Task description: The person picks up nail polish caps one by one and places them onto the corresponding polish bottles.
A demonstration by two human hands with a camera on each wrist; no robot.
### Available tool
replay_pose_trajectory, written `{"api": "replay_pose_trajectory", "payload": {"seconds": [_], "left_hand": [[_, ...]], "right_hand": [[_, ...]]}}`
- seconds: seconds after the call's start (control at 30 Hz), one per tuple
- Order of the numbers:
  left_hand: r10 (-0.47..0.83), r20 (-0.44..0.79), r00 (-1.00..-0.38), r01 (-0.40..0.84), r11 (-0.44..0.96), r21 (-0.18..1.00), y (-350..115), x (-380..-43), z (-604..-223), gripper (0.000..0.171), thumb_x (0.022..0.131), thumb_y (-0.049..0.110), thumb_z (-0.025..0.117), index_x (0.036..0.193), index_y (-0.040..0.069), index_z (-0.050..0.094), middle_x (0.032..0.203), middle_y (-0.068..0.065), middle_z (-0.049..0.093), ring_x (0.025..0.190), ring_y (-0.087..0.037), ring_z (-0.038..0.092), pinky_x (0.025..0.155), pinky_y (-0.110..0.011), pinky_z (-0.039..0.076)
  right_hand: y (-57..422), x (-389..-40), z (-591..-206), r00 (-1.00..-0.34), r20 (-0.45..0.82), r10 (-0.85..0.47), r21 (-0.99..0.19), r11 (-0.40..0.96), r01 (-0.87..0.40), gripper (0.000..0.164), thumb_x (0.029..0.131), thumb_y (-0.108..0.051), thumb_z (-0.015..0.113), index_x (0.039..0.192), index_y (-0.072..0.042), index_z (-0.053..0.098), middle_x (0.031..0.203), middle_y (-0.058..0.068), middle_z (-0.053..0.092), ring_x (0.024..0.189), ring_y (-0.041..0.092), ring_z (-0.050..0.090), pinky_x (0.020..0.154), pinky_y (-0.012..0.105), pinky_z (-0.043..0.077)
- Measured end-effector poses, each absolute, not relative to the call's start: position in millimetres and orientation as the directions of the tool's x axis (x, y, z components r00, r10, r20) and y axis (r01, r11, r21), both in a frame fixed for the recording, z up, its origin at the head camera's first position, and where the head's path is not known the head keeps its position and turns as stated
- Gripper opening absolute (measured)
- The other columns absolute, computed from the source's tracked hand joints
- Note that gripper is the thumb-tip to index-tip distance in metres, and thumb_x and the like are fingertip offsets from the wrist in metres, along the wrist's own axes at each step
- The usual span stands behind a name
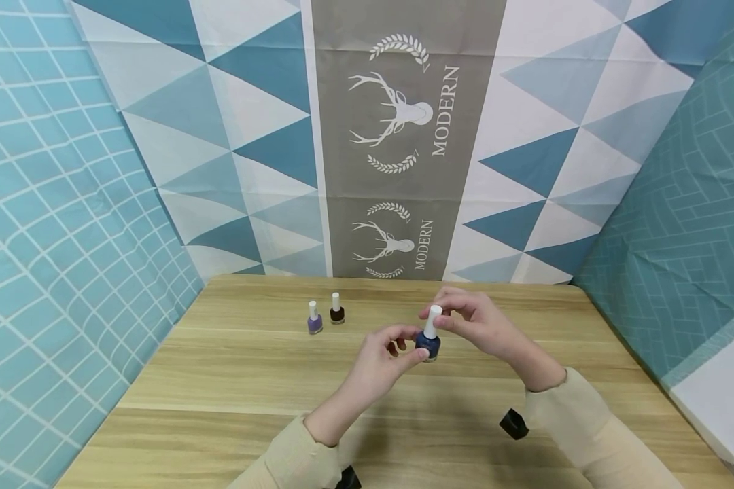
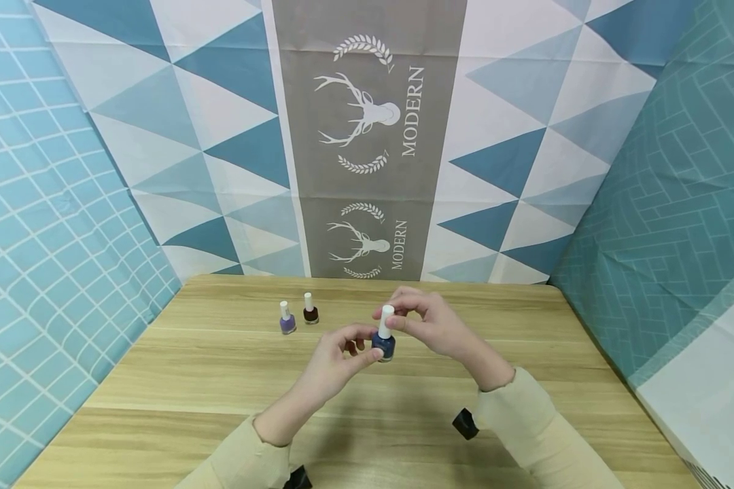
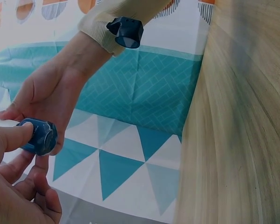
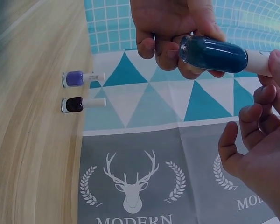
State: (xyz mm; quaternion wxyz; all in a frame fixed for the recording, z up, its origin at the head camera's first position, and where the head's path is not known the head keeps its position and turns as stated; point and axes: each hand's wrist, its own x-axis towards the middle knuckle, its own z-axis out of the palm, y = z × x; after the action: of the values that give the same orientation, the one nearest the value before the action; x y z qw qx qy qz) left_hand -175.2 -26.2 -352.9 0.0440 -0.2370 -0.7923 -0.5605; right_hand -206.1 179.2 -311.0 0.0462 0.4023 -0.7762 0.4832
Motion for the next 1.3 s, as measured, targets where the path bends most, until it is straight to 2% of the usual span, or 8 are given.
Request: {"api": "replay_pose_trajectory", "payload": {"seconds": [0.13, 0.27, 0.4, 0.63, 0.97, 1.3], "left_hand": [[0.327, 0.331, -0.885, 0.42, 0.252, 0.872, -26, -176, -353, 0.025, 0.084, 0.024, 0.072, 0.106, 0.013, 0.069, 0.086, 0.002, 0.061, 0.081, -0.023, 0.051, 0.067, -0.024, 0.04], [0.329, 0.335, -0.883, 0.422, 0.243, 0.874, -26, -176, -353, 0.024, 0.084, 0.024, 0.072, 0.104, 0.013, 0.069, 0.09, 0.004, 0.063, 0.079, -0.018, 0.05, 0.067, -0.024, 0.041], [0.33, 0.337, -0.882, 0.424, 0.242, 0.873, -26, -176, -353, 0.023, 0.083, 0.024, 0.073, 0.103, 0.013, 0.069, 0.09, 0.005, 0.065, 0.077, -0.015, 0.048, 0.066, -0.024, 0.04], [0.315, 0.348, -0.883, 0.428, 0.235, 0.873, -25, -176, -354, 0.023, 0.083, 0.025, 0.073, 0.102, 0.015, 0.069, 0.088, 0.005, 0.064, 0.078, -0.02, 0.048, 0.066, -0.024, 0.039], [0.222, 0.382, -0.897, 0.434, 0.279, 0.857, -21, -174, -355, 0.022, 0.081, 0.027, 0.075, 0.1, 0.017, 0.069, 0.089, 0.007, 0.064, 0.079, -0.02, 0.046, 0.066, -0.024, 0.035], [0.149, 0.438, -0.887, 0.462, 0.317, 0.828, -18, -174, -357, 0.022, 0.08, 0.029, 0.075, 0.098, 0.018, 0.069, 0.087, 0.008, 0.064, 0.075, -0.011, 0.043, 0.064, -0.023, 0.035]], "right_hand": [[179, -205, -312, -0.694, 0.476, -0.54, -0.708, 0.234, -0.667, 0.016, 0.09, -0.004, 0.062, 0.101, -0.011, 0.071, 0.087, 0.001, 0.06, 0.082, 0.015, 0.051, 0.074, 0.03, 0.044], [177, -203, -311, -0.713, 0.487, -0.505, -0.716, 0.236, -0.657, 0.015, 0.088, -0.004, 0.064, 0.099, -0.011, 0.072, 0.085, 0.001, 0.06, 0.08, 0.015, 0.051, 0.076, 0.031, 0.042], [174, -200, -310, -0.744, 0.481, -0.464, -0.733, 0.252, -0.631, 0.015, 0.086, -0.004, 0.066, 0.098, -0.01, 0.073, 0.081, 0.0, 0.058, 0.078, 0.015, 0.051, 0.074, 0.03, 0.041], [170, -197, -311, -0.796, 0.475, -0.375, -0.747, 0.306, -0.59, 0.011, 0.084, -0.009, 0.07, 0.093, -0.012, 0.074, 0.078, -0.002, 0.059, 0.076, 0.013, 0.048, 0.068, 0.027, 0.039], [160, -190, -311, -0.831, 0.513, -0.216, -0.723, 0.414, -0.553, 0.01, 0.079, -0.013, 0.076, 0.089, -0.011, 0.076, 0.075, -0.005, 0.06, 0.073, 0.012, 0.049, 0.059, 0.025, 0.038], [150, -184, -315, -0.831, 0.55, -0.087, -0.722, 0.451, -0.525, 0.013, 0.08, -0.022, 0.076, 0.088, -0.012, 0.077, 0.076, -0.005, 0.062, 0.071, 0.013, 0.048, 0.061, 0.025, 0.04]]}}
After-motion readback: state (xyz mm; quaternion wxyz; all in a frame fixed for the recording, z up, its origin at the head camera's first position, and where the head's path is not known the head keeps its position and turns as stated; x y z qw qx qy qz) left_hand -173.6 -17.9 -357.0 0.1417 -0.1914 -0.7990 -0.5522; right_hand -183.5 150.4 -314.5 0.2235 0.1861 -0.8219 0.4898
